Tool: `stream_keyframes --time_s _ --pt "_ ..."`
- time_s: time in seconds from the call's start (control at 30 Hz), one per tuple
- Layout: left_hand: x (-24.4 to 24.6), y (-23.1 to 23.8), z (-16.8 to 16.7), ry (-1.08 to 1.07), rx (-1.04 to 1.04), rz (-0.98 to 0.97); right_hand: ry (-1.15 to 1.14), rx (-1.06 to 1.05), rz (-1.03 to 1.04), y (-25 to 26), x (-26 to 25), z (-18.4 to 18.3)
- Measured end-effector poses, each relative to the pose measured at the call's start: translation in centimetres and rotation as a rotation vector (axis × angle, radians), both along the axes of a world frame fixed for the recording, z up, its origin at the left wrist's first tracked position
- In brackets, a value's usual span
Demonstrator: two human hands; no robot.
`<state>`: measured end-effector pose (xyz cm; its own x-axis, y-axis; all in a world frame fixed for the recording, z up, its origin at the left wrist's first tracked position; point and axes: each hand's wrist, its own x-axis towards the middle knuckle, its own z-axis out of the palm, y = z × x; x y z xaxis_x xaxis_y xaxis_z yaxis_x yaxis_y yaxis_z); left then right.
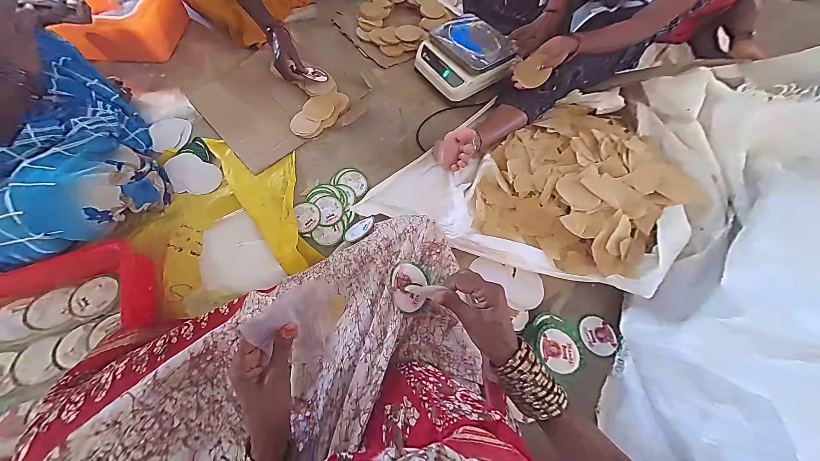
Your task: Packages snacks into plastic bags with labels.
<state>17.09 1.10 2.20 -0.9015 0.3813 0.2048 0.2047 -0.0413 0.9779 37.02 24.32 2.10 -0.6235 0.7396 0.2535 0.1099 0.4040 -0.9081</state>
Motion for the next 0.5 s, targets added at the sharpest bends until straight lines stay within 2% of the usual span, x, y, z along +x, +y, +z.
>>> stream_keyframes --time_s 0.1,0.23,0.37,0.5 --pt "-0.4 -0.4 -0.1 -0.002 -0.003 0.007 0.004 -0.045 0.055 0.4 -0.1 1.3" --pt "-3.3 -0.5 0.2 0.073 -0.009 0.028 0.077 -0.058 -0.079 1.6 -2.1 3.8" --pt "-8.7 0.3 0.3 0.186 -0.011 0.057 0.169 -0.011 -0.14 3.3 -6.8 4.7" --pt "-12.9 1.0 -2.7 0.187 -0.003 0.103 0.125 0.06 -0.107 4.9 -13.1 3.6"
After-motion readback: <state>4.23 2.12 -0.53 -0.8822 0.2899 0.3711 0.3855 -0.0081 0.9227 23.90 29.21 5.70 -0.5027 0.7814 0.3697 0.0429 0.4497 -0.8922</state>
